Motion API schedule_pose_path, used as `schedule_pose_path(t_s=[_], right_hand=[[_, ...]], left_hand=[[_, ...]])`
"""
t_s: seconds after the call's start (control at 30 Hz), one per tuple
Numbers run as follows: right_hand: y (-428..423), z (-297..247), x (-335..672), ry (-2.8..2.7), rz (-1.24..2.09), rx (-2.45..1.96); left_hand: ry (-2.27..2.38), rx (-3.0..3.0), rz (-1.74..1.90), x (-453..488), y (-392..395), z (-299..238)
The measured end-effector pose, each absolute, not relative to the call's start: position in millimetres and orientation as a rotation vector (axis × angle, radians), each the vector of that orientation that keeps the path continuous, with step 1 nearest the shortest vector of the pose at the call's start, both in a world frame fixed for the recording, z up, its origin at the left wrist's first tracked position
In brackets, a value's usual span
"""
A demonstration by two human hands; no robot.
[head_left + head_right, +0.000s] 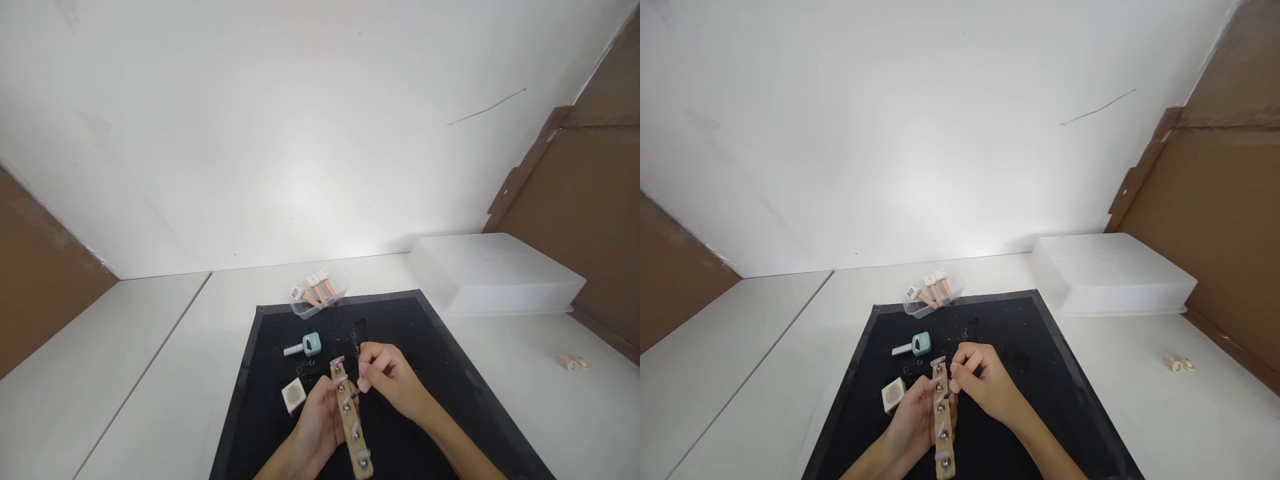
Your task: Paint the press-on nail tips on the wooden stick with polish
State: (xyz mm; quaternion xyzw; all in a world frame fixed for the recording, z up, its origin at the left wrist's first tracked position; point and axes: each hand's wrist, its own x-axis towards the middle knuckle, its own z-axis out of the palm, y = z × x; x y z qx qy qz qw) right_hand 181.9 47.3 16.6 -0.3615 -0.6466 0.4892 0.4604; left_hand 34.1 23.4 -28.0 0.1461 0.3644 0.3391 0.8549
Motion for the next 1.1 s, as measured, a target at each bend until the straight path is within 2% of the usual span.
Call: schedule_pose_path(t_s=[0.27,0.53,1.1], right_hand=[[43.4,17.0,180.4,-1.646,1.209,-0.797],[47.3,17.5,182.1,-1.548,1.181,-0.931],[48.3,11.7,178.3,-1.353,1.418,-0.916]], left_hand=[[0.775,0.33,0.675,35.4,24.7,-27.6],[0.81,0.292,0.68,34.5,23.3,-25.5],[0.826,0.338,0.667,35.8,22.9,-22.2]])
